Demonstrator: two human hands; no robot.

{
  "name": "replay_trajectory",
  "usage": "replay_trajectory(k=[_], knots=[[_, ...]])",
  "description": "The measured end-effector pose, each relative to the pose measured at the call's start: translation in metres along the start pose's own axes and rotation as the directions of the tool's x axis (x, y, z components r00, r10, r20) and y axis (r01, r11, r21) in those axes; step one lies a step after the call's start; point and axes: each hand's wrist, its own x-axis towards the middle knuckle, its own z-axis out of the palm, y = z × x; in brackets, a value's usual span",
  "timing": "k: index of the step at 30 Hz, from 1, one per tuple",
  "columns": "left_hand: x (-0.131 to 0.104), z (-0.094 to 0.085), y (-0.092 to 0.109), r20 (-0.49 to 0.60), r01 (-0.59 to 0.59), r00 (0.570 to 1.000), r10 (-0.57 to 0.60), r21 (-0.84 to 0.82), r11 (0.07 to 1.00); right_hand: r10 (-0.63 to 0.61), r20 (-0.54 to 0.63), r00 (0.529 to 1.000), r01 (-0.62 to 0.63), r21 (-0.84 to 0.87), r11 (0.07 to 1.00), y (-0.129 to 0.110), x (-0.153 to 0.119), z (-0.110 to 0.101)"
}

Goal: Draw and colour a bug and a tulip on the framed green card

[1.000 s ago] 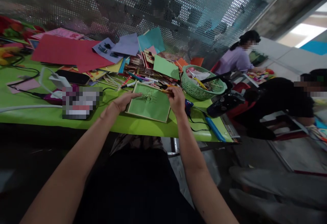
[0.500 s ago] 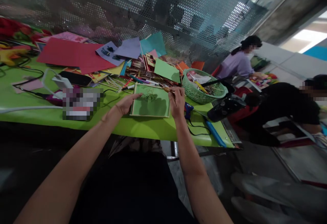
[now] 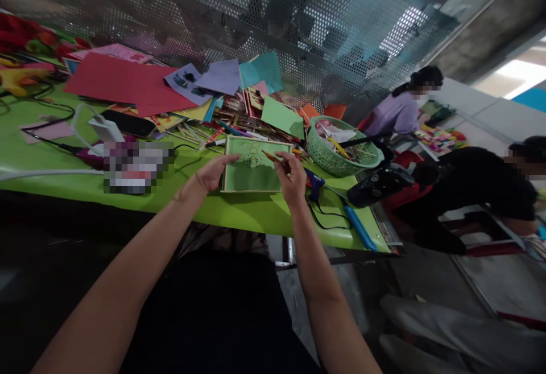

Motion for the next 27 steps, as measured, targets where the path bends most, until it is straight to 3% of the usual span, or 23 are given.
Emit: replay_trajectory(k=[5,9,15,27], knots=[[-0.007,-0.002,0.003,0.028,-0.036,0.999,0.037,-0.026,0.999,-0.039,0.032,0.999,0.040,-0.021,0.999,-0.011,-0.006,0.001],[-0.008,-0.002,0.001,0.035,-0.032,0.999,0.032,-0.010,0.999,-0.059,-0.016,0.998,0.059,-0.004,0.998,-0.015,-0.006,0.001],[-0.009,0.001,-0.002,0.049,0.028,0.998,-0.030,0.030,0.999,-0.103,-0.020,0.995,0.102,-0.051,0.994,-0.016,-0.005,0.003],[-0.009,0.002,-0.002,0.067,0.008,0.998,-0.011,0.042,0.999,-0.107,0.013,0.994,0.107,-0.027,0.994,-0.017,-0.006,0.002]])
